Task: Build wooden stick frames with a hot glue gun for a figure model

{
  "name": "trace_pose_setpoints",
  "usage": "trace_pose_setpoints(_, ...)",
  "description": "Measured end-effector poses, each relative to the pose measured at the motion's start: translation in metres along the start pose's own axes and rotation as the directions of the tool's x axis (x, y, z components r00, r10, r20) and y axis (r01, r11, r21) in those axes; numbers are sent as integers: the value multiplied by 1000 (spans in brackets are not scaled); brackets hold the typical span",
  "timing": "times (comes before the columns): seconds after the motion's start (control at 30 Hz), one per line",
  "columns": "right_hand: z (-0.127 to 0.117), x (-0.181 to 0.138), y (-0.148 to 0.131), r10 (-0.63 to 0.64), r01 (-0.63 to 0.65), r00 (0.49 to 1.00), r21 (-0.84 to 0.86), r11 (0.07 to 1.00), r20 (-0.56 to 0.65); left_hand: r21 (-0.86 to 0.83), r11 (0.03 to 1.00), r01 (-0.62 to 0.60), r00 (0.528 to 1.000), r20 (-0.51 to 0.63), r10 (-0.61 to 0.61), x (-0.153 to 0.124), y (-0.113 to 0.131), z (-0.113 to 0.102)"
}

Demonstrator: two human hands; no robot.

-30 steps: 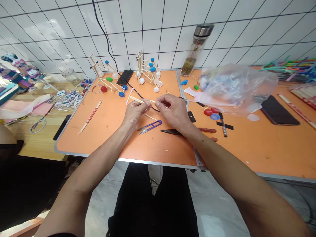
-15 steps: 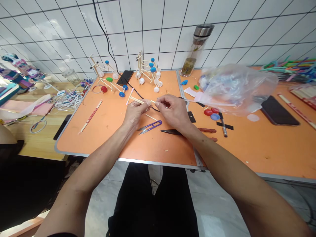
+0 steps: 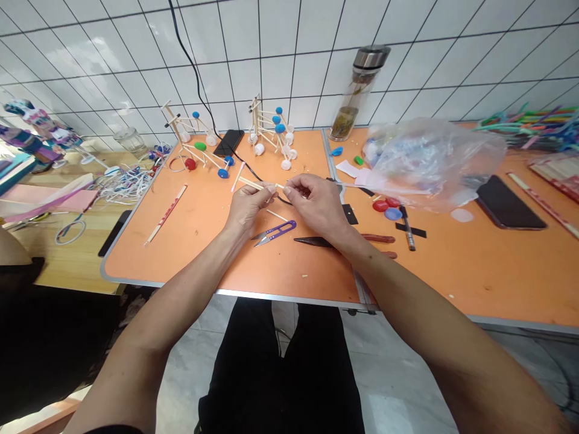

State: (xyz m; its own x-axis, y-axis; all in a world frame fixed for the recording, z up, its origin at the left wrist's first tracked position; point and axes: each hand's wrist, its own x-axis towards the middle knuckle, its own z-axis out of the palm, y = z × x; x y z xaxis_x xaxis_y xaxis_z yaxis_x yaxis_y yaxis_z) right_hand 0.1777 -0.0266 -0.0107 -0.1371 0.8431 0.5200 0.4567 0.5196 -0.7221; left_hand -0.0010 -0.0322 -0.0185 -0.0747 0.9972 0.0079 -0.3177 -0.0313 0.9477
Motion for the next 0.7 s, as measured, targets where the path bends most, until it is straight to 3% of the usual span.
trace_pose_setpoints(0.13, -6, 2, -2, 39, -40, 999, 17, 999, 34, -27, 998, 53, 998, -42, -54, 1, 4, 0)
trace_pose_setpoints(0.33, -23, 8, 4, 46, -41, 997, 81, 996, -61, -65, 993, 102, 992, -73, -106, 6, 7, -5)
trace_pose_setpoints(0.7, -25, 10, 9, 124, -128, 990, 56, 990, 71, 16, 985, 172, 983, -74, -171, 8, 5, -7)
